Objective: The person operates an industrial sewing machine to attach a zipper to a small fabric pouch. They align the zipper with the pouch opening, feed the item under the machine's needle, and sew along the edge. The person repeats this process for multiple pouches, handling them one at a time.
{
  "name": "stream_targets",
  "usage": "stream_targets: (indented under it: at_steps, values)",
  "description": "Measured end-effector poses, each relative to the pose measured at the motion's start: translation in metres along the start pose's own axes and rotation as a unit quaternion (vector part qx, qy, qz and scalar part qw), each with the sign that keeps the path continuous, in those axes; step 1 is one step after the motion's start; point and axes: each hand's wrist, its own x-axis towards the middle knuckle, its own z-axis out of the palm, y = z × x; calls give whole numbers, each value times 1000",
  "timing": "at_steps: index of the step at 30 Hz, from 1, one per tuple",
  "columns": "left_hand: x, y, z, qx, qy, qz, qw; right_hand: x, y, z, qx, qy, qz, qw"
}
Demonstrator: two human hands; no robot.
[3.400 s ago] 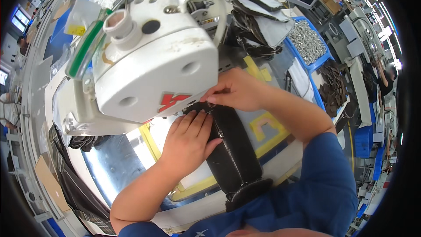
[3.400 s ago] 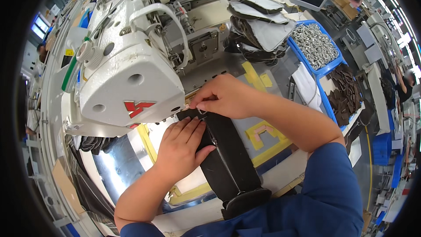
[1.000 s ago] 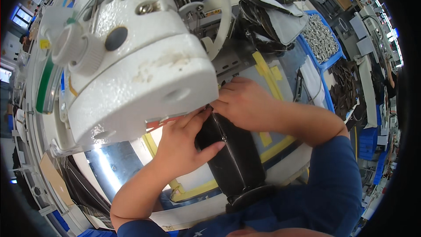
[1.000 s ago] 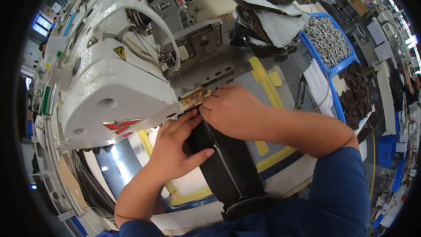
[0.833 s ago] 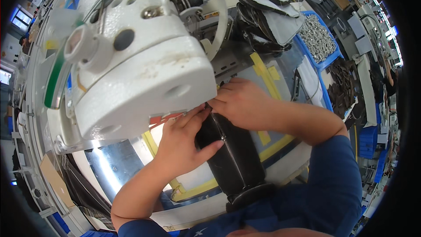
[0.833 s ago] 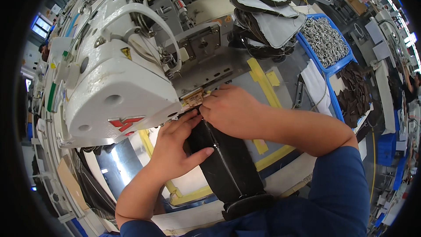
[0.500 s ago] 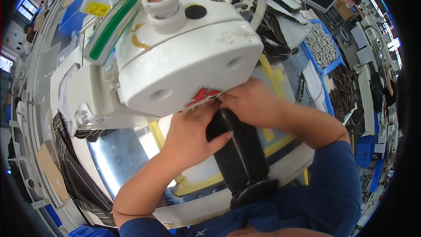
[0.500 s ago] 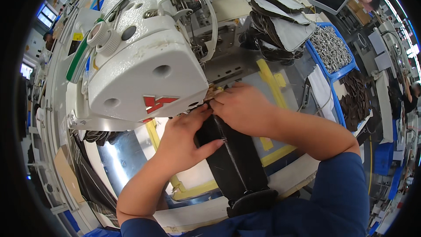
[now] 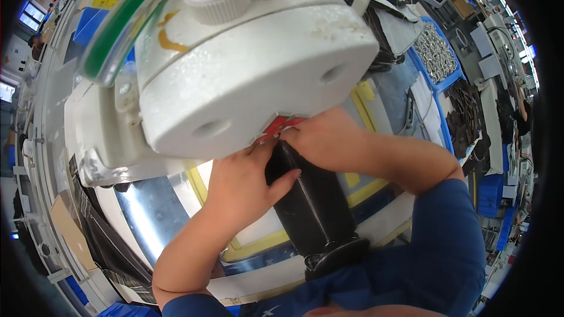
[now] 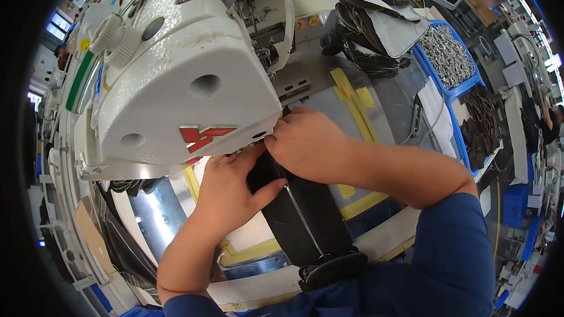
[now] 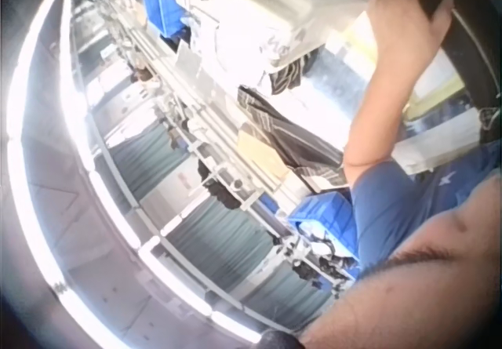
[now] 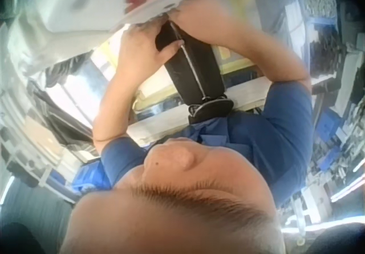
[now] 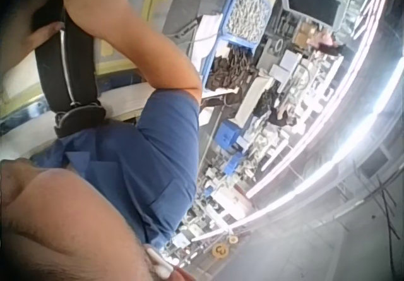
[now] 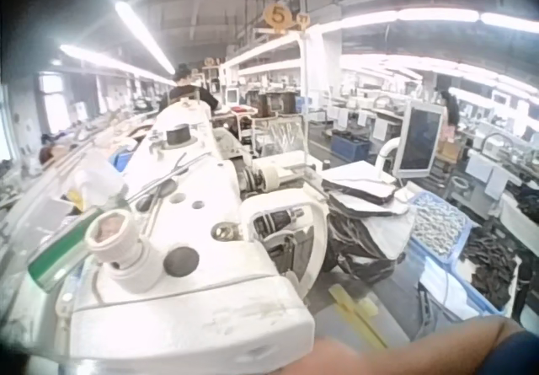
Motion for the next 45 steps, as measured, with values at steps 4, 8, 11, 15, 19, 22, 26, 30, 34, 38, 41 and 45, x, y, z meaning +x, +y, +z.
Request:
stream_targets:
  at_steps: [4, 8, 11, 15, 19, 22, 26, 30, 34, 38, 41, 45]
  values:
    - [3, 1, 1, -36, 13, 1, 999, -2, 2, -2, -6, -13, 1, 1000]
    - [4, 8, 0, -41, 9, -14, 999, -4, 1, -6, 13, -25, 15, 999]
    - [2, 7, -3, 5, 24, 6, 1000, -1, -3, -8, 5, -31, -3, 999]
    - [2, 7, -4, 13, 5, -6, 1000, -2, 0, -1, -1, -24, -20, 1000]
    - [-1, 10, 2, 30, -16, -13, 999, -10, 6, 0, 14, -2, -16, 1000]
    - [-6, 11, 14, 79, -6, 8, 997, -13, 4, -8, 20, -12, -30, 999]
    - [-12, 16, 25, 128, -23, 19, 991, -14, 1, -15, 13, -21, -48, 999]
    - [-16, 15, 29, 132, -33, 17, 991, -15, -1, -23, 21, -60, -47, 997]
    - [-17, 16, 29, 142, -50, 20, 988, -18, -4, -30, 10, -83, -55, 995]
    - [-18, 20, 25, 146, -89, 18, 985, -22, -13, -29, 9, -105, -25, 994]
    - [-21, 19, 29, 164, -86, 24, 982, -27, -17, -21, 3, -117, -12, 993]
    - [-22, 18, 33, 174, -49, 34, 983, -30, -22, -14, 5, -119, 8, 993]
